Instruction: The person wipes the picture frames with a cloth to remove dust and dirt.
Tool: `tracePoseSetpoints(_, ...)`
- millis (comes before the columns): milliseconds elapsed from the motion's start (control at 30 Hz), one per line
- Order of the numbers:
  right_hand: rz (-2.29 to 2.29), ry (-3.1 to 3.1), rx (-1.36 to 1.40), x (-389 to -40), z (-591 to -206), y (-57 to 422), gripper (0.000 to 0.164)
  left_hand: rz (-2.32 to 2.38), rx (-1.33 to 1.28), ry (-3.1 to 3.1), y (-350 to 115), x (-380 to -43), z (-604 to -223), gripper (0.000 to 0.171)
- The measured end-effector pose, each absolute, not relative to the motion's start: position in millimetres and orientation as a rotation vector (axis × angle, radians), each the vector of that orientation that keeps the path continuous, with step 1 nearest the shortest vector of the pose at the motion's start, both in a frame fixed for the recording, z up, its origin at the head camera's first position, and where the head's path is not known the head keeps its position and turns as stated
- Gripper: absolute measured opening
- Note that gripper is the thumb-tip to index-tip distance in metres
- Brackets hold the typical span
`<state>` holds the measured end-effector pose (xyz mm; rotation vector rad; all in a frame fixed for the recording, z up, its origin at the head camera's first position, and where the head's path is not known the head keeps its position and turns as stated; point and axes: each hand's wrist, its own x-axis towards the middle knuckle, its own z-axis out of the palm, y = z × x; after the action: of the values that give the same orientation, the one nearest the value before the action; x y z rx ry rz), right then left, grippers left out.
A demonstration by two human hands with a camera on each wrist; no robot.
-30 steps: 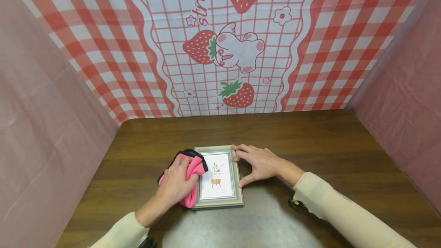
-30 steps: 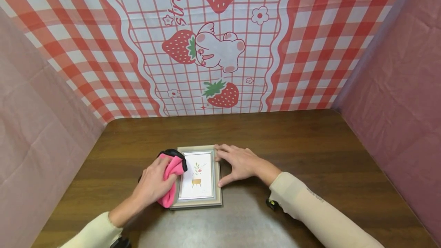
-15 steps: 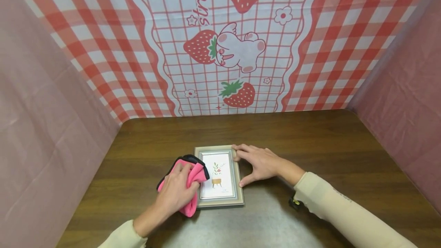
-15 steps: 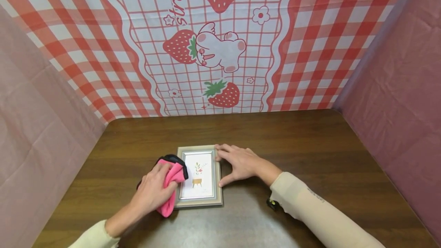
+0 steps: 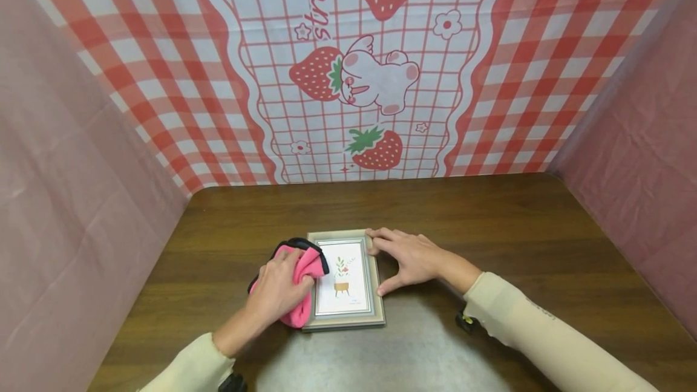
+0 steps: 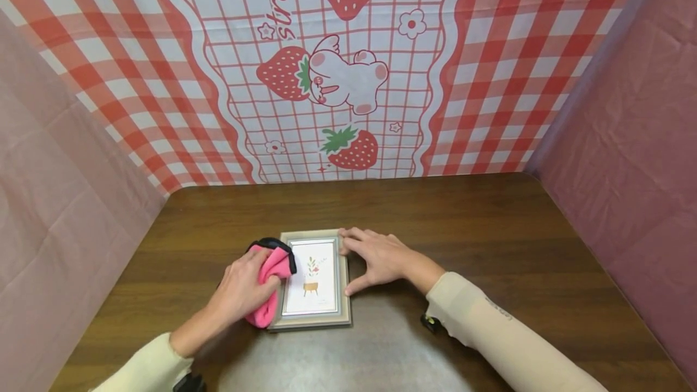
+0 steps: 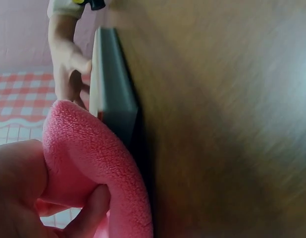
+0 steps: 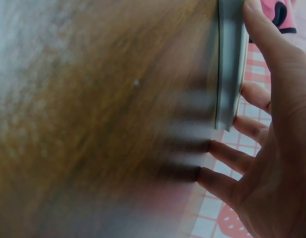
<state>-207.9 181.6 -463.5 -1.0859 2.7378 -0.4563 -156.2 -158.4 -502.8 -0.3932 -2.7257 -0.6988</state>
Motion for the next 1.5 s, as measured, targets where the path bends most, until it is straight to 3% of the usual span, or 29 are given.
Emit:
tracePoseSetpoints(200, -0.45, 2.737, -1.089, -207.5, -463.9, 181.5, 0.085, -0.726, -0.453, -2.735, -154.7, -165.9, -470.0, 0.023)
tracePoseSetpoints(300, -0.449, 2.717, -1.074, -207.3, -462.9, 179.6, 0.085, -0.746, -0.454, -2.709, -157.3, -179.1, -476.0, 0.012)
tracePoseSetpoints(467, -0.442, 2.721, -1.053, -206.4, -460.2, 179.6, 0.082, -0.762, -0.422, -2.735, -159.6, -205.3, -484.1, 0.012)
tracePoseSetpoints(633, -0.439, 2.716, -1.053, -206.3, -460.6, 180.8, 0.084, -0.791, -0.338, -2.863, -153.5, -209.1, -466.9, 0.017)
tracePoseSetpoints(767, -0.443, 2.721, -1.058, -206.0, -460.2, 182.0, 0.085, -0.816, -0.31, -2.897, -147.5, -201.9, -450.3, 0.015)
tracePoseSetpoints(1000, -0.441, 2.729, -1.069, -206.0, -460.4, 182.0, 0.085, -0.779, -0.378, -2.762, -153.4, -204.6, -463.3, 0.013)
tracePoseSetpoints(1333, -0.44, 2.729, -1.064, -206.7, -460.1, 181.4, 0.086, -0.767, -0.319, -2.878, -153.8, -182.7, -433.4, 0.018)
tracePoseSetpoints(1500, -0.441, 2.73, -1.067, -207.1, -460.5, 181.2, 0.086, -0.779, -0.319, -2.882, -158.9, -172.8, -422.0, 0.004)
